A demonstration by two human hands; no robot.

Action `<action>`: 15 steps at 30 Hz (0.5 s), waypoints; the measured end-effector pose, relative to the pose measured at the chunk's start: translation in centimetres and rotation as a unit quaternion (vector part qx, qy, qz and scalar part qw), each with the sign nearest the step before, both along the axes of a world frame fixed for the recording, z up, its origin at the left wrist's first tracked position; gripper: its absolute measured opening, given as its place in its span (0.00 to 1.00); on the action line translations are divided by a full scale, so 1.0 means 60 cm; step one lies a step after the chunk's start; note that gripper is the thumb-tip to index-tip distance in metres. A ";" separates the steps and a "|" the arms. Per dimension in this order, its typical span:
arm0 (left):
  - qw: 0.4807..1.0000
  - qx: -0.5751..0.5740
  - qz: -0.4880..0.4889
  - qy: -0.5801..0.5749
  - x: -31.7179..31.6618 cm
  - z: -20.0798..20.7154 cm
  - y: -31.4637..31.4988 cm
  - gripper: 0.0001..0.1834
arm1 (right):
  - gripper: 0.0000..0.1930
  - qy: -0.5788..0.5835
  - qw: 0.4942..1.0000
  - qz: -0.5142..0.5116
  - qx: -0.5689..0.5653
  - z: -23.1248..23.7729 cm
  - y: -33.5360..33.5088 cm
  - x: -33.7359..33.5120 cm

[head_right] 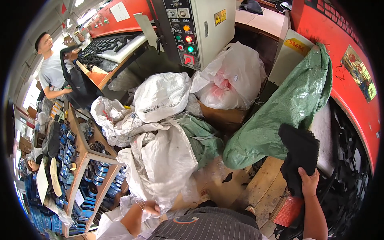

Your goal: Operating a die-cutting machine to cut shoe upper components from fabric sheets.

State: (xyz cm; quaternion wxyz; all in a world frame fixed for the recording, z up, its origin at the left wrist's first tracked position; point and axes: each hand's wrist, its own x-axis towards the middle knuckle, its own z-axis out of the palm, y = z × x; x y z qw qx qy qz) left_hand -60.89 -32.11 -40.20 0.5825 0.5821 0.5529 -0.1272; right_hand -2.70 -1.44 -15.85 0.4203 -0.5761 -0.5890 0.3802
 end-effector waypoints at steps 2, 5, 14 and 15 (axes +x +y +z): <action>0.954 0.255 0.151 0.049 -0.035 0.045 0.105 0.13 | 0.16 -0.016 1.000 -0.010 0.008 -0.005 0.006 0.005; 0.831 0.313 0.441 0.129 -0.037 0.142 0.256 0.16 | 0.16 -0.032 0.999 -0.016 0.020 -0.008 0.004 0.003; 0.829 0.315 0.195 0.418 -0.153 0.141 0.451 0.15 | 0.14 -0.076 0.995 -0.056 0.020 -0.009 -0.003 0.007; 0.789 0.413 0.224 0.396 -0.170 0.142 0.456 0.15 | 0.14 -0.078 0.995 -0.055 0.020 -0.005 -0.003 0.007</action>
